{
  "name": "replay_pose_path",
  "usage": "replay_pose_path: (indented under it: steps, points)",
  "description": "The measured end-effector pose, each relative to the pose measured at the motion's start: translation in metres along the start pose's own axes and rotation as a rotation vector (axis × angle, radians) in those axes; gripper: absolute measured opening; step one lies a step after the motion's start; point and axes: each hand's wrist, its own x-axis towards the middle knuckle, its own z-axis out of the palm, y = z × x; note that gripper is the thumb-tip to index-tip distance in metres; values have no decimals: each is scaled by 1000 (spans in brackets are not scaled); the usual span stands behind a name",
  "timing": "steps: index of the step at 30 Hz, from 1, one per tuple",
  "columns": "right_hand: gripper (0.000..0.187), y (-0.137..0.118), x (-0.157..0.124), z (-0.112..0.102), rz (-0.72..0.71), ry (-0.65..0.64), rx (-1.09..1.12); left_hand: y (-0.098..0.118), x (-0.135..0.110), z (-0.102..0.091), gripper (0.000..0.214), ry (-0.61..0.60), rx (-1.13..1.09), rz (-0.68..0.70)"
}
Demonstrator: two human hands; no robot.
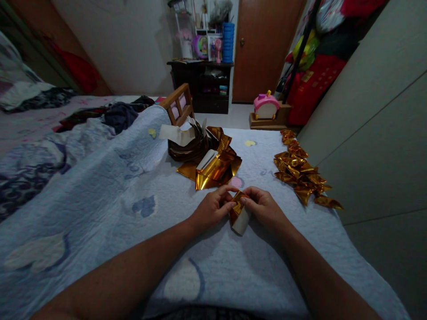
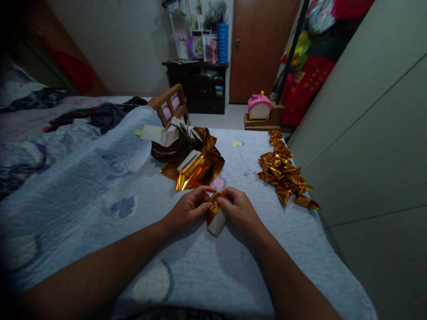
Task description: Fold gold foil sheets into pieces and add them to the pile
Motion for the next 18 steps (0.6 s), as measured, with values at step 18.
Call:
replay_pose_path:
  steps: [18]
  points:
    - [24,5,-1,3,-43,75,-49,3,-2,-1,26,3,28,-60]
